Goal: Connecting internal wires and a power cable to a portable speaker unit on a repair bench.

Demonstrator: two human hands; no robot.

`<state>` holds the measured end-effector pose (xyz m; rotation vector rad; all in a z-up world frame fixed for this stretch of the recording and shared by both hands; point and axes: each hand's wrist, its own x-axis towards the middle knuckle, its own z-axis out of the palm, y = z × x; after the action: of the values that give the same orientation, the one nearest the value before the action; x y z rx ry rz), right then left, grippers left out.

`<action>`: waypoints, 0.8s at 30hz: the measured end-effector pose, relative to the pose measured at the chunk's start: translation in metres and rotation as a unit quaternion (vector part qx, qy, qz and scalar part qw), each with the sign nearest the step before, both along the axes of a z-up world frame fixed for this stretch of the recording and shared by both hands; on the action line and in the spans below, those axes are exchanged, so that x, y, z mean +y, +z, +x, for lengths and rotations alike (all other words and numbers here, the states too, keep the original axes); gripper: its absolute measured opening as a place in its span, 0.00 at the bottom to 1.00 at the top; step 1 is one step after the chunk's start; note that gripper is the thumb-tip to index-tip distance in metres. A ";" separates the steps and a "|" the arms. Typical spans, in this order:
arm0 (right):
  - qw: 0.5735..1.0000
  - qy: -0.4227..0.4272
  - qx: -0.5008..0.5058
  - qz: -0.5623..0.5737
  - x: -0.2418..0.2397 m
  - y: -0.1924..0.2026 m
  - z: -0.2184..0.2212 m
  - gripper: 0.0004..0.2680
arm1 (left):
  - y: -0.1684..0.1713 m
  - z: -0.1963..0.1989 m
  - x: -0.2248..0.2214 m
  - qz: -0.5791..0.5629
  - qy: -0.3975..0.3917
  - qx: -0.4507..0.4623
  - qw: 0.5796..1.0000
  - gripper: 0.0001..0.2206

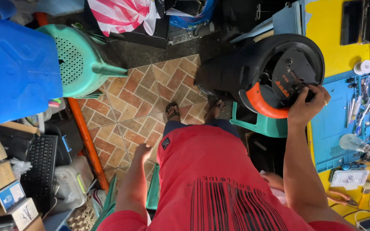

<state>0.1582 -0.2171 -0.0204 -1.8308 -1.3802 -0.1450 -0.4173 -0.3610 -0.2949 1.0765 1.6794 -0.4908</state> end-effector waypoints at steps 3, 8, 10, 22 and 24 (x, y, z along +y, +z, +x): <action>0.999 -0.002 -0.044 0.000 0.002 0.004 -0.008 0.02 | 0.025 -0.026 0.001 -0.085 0.011 0.008 0.996 0.16; 0.999 -0.015 -0.040 -0.025 -0.003 0.009 -0.012 0.01 | 0.030 -0.022 0.062 -0.027 0.050 -0.007 0.998 0.17; 0.999 -0.008 -0.037 -0.032 -0.005 0.010 -0.014 0.02 | 0.004 -0.006 0.088 0.022 0.049 -0.035 0.998 0.18; 0.993 -0.049 -0.034 -0.098 -0.037 0.009 -0.019 0.05 | 0.252 0.353 0.263 0.392 -0.048 -0.442 0.805 0.38; 0.993 -0.058 -0.029 -0.103 -0.048 0.006 -0.013 0.05 | 0.256 0.368 0.261 0.359 -0.073 -0.445 0.817 0.41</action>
<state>0.1453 -0.2654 -0.0145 -2.0937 -1.3706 -0.1200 -0.0492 -0.0997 -0.0386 1.6375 0.9013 0.5808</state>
